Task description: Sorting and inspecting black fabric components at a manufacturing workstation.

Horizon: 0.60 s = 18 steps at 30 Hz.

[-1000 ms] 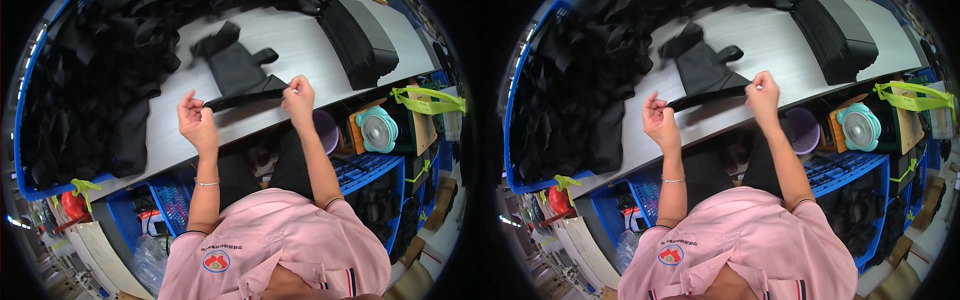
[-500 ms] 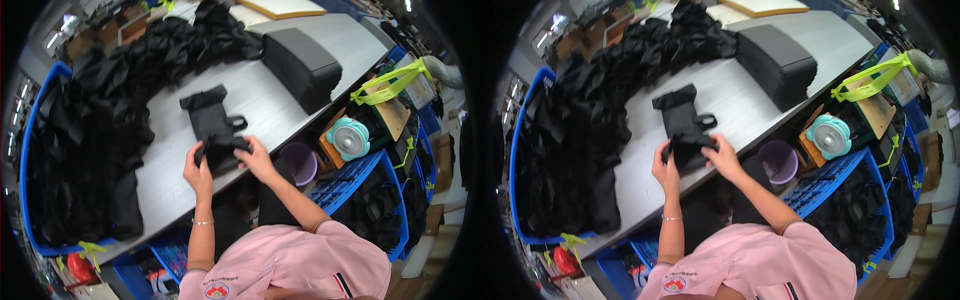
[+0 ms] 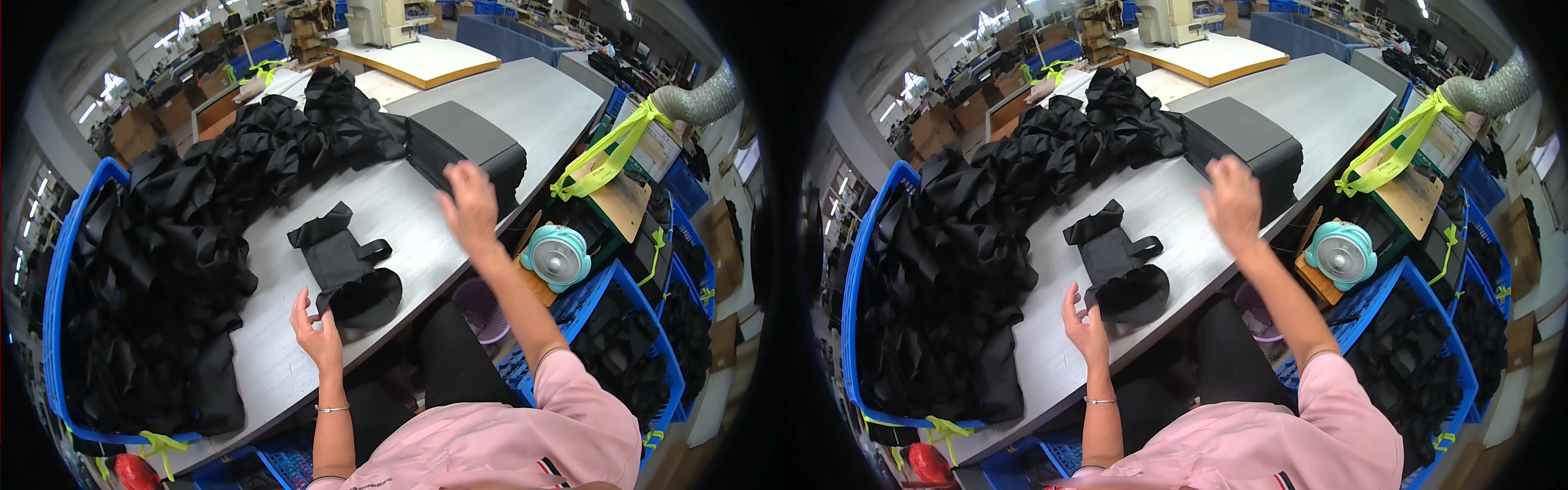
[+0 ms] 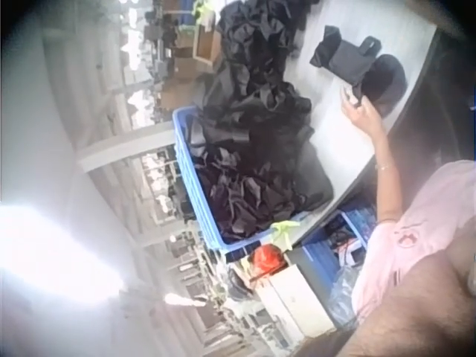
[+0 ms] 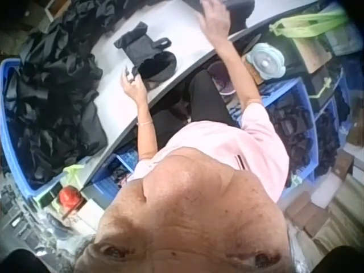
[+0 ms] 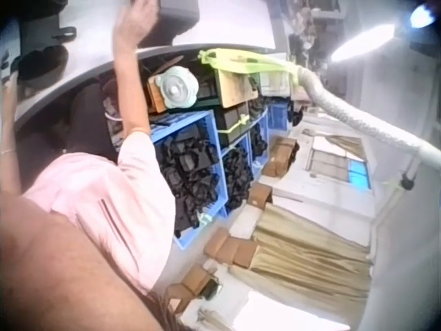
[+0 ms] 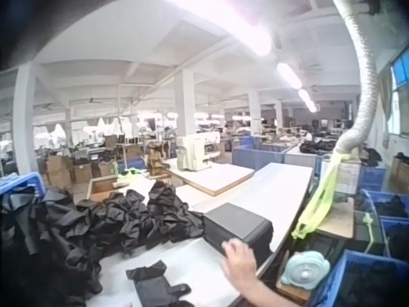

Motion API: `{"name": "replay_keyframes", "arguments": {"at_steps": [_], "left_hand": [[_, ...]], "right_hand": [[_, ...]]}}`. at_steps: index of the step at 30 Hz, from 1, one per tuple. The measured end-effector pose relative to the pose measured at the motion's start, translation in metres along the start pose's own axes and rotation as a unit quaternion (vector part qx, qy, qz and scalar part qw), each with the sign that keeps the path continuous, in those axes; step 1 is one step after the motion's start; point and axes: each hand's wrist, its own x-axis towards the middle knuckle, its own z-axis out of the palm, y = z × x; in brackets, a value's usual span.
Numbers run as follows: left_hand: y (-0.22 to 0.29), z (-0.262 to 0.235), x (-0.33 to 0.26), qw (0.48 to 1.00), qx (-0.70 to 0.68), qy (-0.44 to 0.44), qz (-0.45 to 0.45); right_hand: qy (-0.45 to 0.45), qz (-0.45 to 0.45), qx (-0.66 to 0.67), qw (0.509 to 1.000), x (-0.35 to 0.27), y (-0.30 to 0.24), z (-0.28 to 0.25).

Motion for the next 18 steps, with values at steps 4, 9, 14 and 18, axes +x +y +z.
{"name": "replay_keyframes", "arguments": {"at_steps": [4,9,14,18], "left_hand": [[0.008,-0.008,-0.02,0.998,-0.049,0.019,-0.031],[0.002,-0.025,-0.039,0.99,-0.109,0.027,-0.089],[0.015,-0.028,-0.051,0.979,-0.179,-0.006,-0.098],[0.024,-0.02,-0.066,0.961,-0.235,-0.078,-0.121]], "right_hand": [[-0.11,0.115,-0.118,0.98,0.036,0.09,0.033],[-0.124,0.091,-0.055,0.987,0.05,0.117,0.038],[-0.139,0.115,-0.018,0.983,0.059,0.122,0.034],[-0.096,0.067,-0.033,0.993,0.043,0.117,0.038]]}}
